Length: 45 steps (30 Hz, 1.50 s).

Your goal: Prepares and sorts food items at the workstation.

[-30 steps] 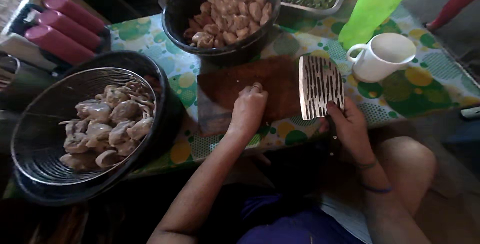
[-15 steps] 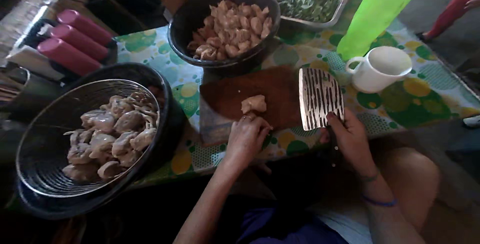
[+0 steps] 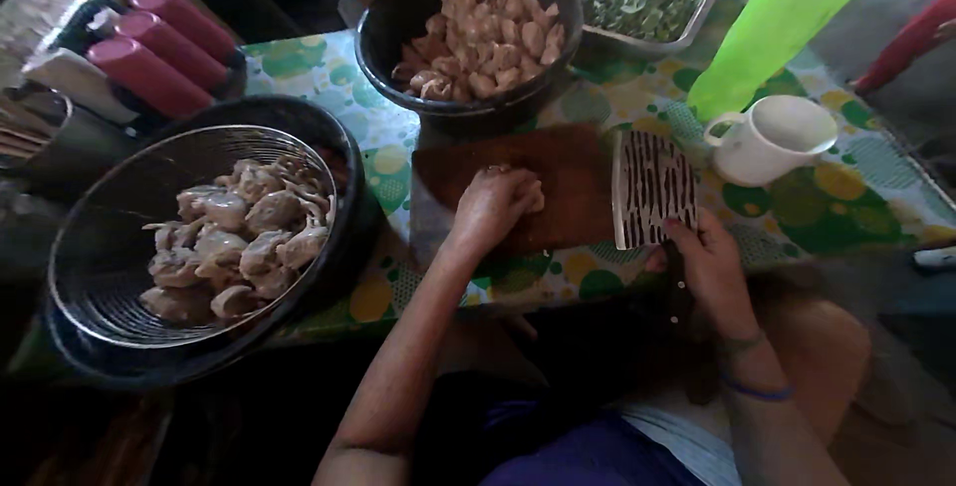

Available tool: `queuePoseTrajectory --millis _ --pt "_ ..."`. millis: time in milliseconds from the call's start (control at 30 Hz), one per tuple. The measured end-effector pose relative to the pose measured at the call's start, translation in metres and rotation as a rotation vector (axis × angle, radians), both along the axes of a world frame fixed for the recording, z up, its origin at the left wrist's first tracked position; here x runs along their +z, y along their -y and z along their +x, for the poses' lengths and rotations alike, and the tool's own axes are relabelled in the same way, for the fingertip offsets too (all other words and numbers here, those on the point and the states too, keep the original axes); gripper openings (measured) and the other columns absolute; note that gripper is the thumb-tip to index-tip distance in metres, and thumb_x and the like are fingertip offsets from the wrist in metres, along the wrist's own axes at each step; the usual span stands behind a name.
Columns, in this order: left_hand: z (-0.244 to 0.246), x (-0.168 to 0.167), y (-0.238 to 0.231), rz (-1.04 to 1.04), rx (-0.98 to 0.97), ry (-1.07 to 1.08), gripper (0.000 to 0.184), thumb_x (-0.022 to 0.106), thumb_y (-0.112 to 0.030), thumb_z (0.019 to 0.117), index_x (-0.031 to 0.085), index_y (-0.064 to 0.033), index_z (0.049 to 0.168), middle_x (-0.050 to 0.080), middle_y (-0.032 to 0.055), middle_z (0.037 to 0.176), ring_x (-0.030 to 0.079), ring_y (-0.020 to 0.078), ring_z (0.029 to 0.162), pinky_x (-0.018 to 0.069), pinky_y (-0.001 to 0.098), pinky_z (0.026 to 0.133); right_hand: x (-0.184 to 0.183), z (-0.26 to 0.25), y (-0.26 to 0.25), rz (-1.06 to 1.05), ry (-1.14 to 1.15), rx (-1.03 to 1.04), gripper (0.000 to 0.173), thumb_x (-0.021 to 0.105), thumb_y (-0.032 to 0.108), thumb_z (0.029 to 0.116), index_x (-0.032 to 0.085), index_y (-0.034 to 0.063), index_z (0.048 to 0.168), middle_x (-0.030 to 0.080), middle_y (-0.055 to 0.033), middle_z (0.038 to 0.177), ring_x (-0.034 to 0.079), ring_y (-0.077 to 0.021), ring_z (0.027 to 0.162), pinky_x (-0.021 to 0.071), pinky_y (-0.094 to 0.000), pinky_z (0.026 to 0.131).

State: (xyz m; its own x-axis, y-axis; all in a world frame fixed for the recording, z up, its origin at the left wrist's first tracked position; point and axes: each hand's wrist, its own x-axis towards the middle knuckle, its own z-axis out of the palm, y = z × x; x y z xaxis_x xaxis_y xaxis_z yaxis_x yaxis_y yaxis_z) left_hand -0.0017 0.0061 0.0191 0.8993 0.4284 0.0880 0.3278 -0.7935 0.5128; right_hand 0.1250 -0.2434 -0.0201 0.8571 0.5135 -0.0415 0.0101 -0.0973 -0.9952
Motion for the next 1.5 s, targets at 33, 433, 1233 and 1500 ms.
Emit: queuePoseTrajectory --millis 33,433,1233,1500 --pt "-0.002 -0.001 0.001 -0.019 0.011 -0.003 0.026 0.070 -0.019 0.0984 0.073 -0.0071 0.121 0.071 0.0183 0.114 0.067 0.0364 0.110 0.0524 0.0585 0.097 0.003 0.000 -0.001 -0.012 -0.028 -0.003 0.025 0.045 0.013 0.1081 0.051 -0.0018 0.127 0.066 -0.0021 0.085 0.067 -0.0078 0.059 0.0609 -0.0244 0.056" --pt "-0.040 -0.006 0.036 -0.302 0.300 0.068 0.056 0.068 -0.015 0.0989 0.047 0.0007 0.148 0.069 0.0220 0.111 0.070 0.0334 0.095 0.0566 0.0525 0.087 0.067 -0.054 -0.023 -0.391 0.234 0.358 0.039 0.052 0.022 0.1054 0.054 0.0101 0.142 0.067 -0.0030 0.083 0.060 -0.0066 0.053 0.0515 -0.0236 0.047" --pt "-0.052 -0.012 0.015 -0.719 0.164 0.228 0.021 0.069 -0.011 0.0981 0.068 -0.0031 0.118 0.071 0.0075 0.103 0.069 0.0124 0.087 0.0590 0.0315 0.079 0.059 -0.006 0.008 -0.185 0.062 0.190 0.033 0.050 0.014 0.1060 0.051 0.0073 0.139 0.067 0.0001 0.079 0.061 -0.0053 0.050 0.0537 -0.0192 0.043" --pt "-0.028 -0.007 0.018 -1.179 0.084 0.397 0.018 0.055 0.002 0.1010 0.064 -0.0005 0.116 0.070 0.0066 0.100 0.070 0.0142 0.086 0.0610 0.0312 0.081 0.015 0.058 -0.008 -0.456 0.180 -0.057 0.035 0.046 0.026 0.1105 0.056 0.0028 0.135 0.067 -0.0088 0.090 0.066 -0.0139 0.067 0.0580 -0.0307 0.062"
